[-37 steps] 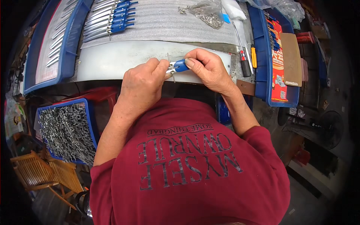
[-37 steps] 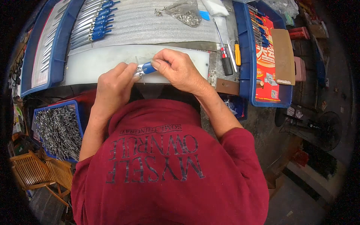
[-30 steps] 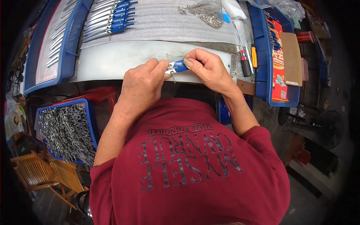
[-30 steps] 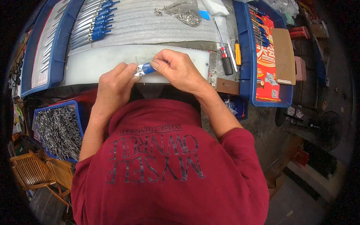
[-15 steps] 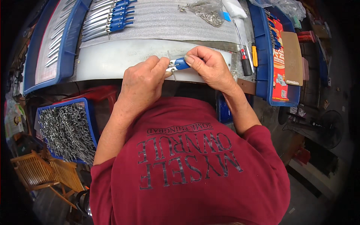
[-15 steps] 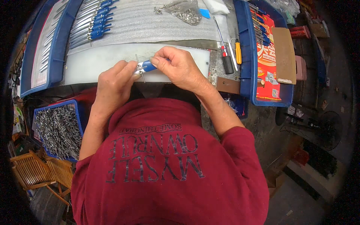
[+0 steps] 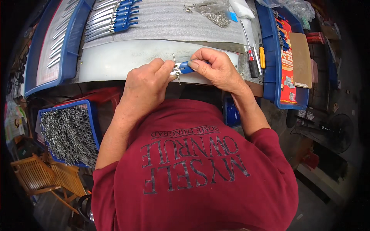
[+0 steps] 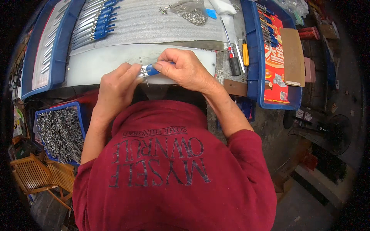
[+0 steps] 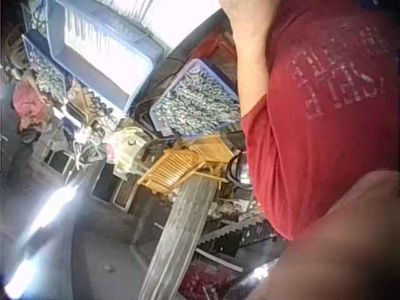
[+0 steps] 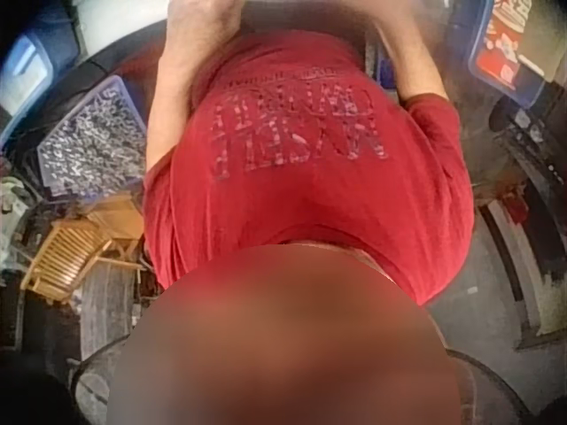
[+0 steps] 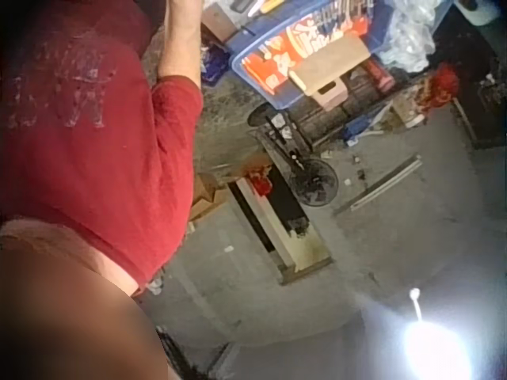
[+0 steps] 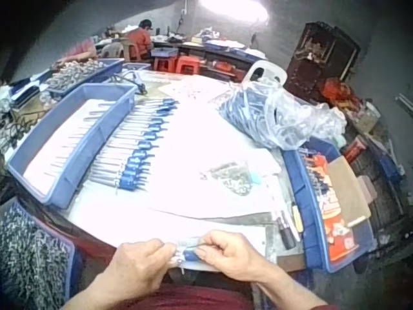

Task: Assembling small hand tools by inserting metal bits into handles and sliding on plastic sleeves.

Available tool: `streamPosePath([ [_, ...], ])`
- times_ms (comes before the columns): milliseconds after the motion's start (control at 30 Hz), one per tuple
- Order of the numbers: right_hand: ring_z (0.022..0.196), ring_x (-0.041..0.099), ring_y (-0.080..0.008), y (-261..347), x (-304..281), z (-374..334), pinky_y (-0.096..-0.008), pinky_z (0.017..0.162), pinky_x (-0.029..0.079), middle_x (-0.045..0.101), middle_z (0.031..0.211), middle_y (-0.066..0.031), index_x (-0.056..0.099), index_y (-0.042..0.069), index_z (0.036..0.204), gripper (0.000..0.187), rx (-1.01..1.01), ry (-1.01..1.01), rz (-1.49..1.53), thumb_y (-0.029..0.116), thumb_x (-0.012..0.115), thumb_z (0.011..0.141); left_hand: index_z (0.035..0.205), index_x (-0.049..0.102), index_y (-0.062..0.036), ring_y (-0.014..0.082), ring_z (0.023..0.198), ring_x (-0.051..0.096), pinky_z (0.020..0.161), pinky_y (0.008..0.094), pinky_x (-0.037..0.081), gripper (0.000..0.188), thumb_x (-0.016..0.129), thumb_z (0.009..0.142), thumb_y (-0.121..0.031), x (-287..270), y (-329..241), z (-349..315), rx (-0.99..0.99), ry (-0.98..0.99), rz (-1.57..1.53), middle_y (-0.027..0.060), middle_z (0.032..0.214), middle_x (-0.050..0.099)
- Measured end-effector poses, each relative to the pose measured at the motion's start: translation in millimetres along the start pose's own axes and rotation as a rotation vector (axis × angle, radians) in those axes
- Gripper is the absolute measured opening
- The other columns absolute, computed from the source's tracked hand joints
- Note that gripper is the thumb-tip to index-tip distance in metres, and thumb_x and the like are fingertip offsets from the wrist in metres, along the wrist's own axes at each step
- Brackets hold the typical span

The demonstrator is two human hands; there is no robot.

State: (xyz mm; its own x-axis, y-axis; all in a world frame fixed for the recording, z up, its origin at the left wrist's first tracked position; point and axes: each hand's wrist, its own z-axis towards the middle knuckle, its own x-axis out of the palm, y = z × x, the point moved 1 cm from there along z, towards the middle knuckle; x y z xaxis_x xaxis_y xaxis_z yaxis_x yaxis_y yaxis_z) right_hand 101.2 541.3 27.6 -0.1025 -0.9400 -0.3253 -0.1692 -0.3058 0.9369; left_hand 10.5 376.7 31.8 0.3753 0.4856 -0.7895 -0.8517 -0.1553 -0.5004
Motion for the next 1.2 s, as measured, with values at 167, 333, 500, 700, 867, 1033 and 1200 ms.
streamPosePath([
  [167, 0.057, 0.039, -0.0028, -6, 3, 0, -0.0173, 0.050, 0.033, 0.046, 0.064, 0.0040, 0.054, 0.000, 0.081, 0.021, -0.041, -0.111, -0.032, 0.021, 0.052, 0.083, 0.085, 0.050, -0.0061, 0.0243, 0.056, 0.052, 0.046, 0.0339, 0.040, 0.019, 0.059, 0.070, -0.011, 3, 0, 0, -0.012, -0.026, 0.036, 0.0080, 0.066, 0.046],
  [333, 0.046, 0.032, -0.0013, -10, -2, -2, -0.0159, 0.040, 0.025, 0.039, 0.058, 0.0062, 0.054, 0.002, 0.085, 0.024, 0.106, -0.010, 0.331, 0.024, 0.045, 0.087, 0.086, 0.050, -0.0056, 0.0246, 0.056, 0.052, 0.047, 0.0342, 0.041, 0.019, 0.059, 0.070, -0.011, 1, 0, 1, -0.014, -0.017, -0.001, 0.0082, 0.066, 0.046],
  [500, 0.049, 0.034, -0.0013, -4, -1, -1, -0.0163, 0.042, 0.027, 0.041, 0.058, 0.0059, 0.055, 0.002, 0.084, 0.022, 0.057, -0.019, 0.194, 0.024, 0.049, 0.085, 0.087, 0.050, -0.0056, 0.0250, 0.057, 0.052, 0.048, 0.0344, 0.041, 0.020, 0.060, 0.070, -0.011, 0, 1, 2, -0.026, 0.015, 0.001, 0.0082, 0.067, 0.047],
  [700, 0.051, 0.036, -0.0013, -1, -2, -2, -0.0168, 0.043, 0.028, 0.044, 0.060, 0.0058, 0.056, 0.002, 0.083, 0.020, 0.031, 0.009, 0.098, 0.023, 0.054, 0.082, 0.086, 0.051, -0.0053, 0.0258, 0.058, 0.052, 0.048, 0.0346, 0.041, 0.020, 0.061, 0.069, -0.010, 2, 4, 0, -0.037, 0.038, -0.098, 0.0083, 0.067, 0.047],
  [867, 0.052, 0.036, -0.0014, 0, -1, -3, -0.0166, 0.044, 0.029, 0.044, 0.060, 0.0060, 0.055, 0.003, 0.084, 0.019, 0.048, 0.020, 0.109, 0.022, 0.054, 0.081, 0.087, 0.051, -0.0053, 0.0258, 0.058, 0.052, 0.049, 0.0346, 0.040, 0.021, 0.060, 0.068, -0.009, 0, 4, 1, -0.027, 0.042, -0.099, 0.0084, 0.067, 0.046],
  [1033, 0.054, 0.036, -0.0011, -2, -2, -2, -0.0160, 0.046, 0.029, 0.045, 0.064, 0.0058, 0.055, 0.001, 0.085, 0.019, 0.025, 0.035, 0.074, 0.020, 0.054, 0.081, 0.087, 0.050, -0.0054, 0.0257, 0.058, 0.051, 0.048, 0.0346, 0.041, 0.022, 0.060, 0.069, -0.009, 0, 3, 0, -0.019, 0.034, -0.082, 0.0084, 0.067, 0.046],
  [1200, 0.055, 0.036, -0.0010, -8, -9, 0, -0.0162, 0.046, 0.030, 0.046, 0.065, 0.0059, 0.055, 0.001, 0.086, 0.020, 0.023, 0.129, 0.104, 0.020, 0.055, 0.081, 0.088, 0.048, -0.0060, 0.0249, 0.056, 0.051, 0.047, 0.0344, 0.040, 0.022, 0.060, 0.069, -0.010, -2, 1, -1, 0.017, 0.059, -0.025, 0.0081, 0.066, 0.045],
])
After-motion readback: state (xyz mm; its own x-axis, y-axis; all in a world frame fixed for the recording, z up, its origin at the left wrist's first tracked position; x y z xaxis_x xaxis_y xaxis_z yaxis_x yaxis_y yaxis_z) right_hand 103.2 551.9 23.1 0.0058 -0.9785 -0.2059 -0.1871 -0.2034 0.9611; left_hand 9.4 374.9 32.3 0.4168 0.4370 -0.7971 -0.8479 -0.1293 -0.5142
